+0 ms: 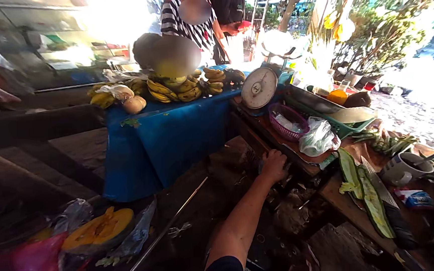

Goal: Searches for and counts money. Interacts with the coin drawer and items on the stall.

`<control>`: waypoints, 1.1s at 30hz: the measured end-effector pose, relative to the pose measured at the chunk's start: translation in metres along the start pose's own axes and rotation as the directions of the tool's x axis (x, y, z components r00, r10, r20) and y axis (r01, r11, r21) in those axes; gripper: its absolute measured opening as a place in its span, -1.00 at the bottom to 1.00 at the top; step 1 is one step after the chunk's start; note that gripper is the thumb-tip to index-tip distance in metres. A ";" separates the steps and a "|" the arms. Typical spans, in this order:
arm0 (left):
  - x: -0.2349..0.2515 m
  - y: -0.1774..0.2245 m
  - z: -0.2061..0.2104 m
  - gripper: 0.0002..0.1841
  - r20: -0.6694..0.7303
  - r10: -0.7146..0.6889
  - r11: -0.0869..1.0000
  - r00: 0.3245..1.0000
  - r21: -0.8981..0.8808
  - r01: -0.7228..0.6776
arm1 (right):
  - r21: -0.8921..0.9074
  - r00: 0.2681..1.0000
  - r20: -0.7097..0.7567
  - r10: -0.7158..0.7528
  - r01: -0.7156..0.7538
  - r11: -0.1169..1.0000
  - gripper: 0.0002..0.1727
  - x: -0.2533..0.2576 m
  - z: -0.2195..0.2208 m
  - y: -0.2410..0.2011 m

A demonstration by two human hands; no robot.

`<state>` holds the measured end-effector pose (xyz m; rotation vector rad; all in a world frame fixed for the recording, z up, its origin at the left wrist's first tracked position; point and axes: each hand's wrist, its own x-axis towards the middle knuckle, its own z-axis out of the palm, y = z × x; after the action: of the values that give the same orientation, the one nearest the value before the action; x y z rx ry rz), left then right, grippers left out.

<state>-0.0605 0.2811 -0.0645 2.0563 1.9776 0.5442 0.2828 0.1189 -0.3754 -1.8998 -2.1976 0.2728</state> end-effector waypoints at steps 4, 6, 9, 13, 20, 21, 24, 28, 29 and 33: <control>-0.008 -0.003 -0.003 -0.63 0.008 -0.002 1.000 1.000 -0.002 0.002 | 0.093 0.967 0.240 0.089 -0.115 0.989 -0.39 -0.002 -0.098 -0.065; -0.016 -0.008 -0.004 -0.66 0.001 -0.005 1.000 1.000 -0.001 0.005 | 0.091 0.933 0.344 0.106 -0.145 0.985 -0.37 0.002 -0.120 -0.076; -0.035 -0.019 -0.006 -0.69 -0.024 -0.005 1.000 1.000 -0.009 0.005 | 0.100 0.962 0.255 0.098 -0.127 0.987 -0.38 -0.001 -0.107 -0.072; -0.065 -0.031 -0.013 -0.72 -0.029 -0.025 0.999 0.999 -0.039 0.024 | 0.073 0.908 0.405 0.112 -0.154 0.985 -0.39 0.007 -0.121 -0.077; -0.093 -0.047 -0.012 -0.77 -0.109 -0.011 0.996 0.994 -0.086 0.002 | 0.065 0.891 0.431 0.144 -0.190 0.980 -0.38 0.011 -0.118 -0.078; -0.094 -0.047 -0.012 -0.77 -0.125 -0.004 0.996 0.992 -0.093 -0.008 | 0.052 0.855 0.497 0.151 -0.203 0.978 -0.37 0.015 -0.127 -0.084; -0.092 -0.050 -0.006 -0.80 -0.183 0.016 0.994 0.983 -0.106 -0.036 | 0.038 0.913 0.386 0.132 -0.159 0.987 -0.37 0.011 -0.102 -0.071; -0.093 -0.052 -0.001 -0.83 -0.276 0.050 0.987 0.960 -0.131 -0.089 | 0.021 0.850 0.485 0.204 -0.245 0.969 -0.42 0.013 -0.156 -0.128; -0.093 -0.053 0.001 -0.85 -0.298 0.057 0.986 0.953 -0.133 -0.101 | -0.001 0.821 0.524 0.226 -0.265 0.964 -0.41 0.018 -0.167 -0.139; -0.094 -0.056 0.009 -0.89 -0.349 0.069 0.983 0.935 -0.138 -0.124 | -0.003 0.923 0.376 0.086 -0.092 0.996 -0.36 0.016 -0.132 -0.115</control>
<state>-0.1089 0.1921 -0.1050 2.0792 1.9376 1.1122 0.2098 0.1169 -0.2152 -2.0854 -2.3278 0.7234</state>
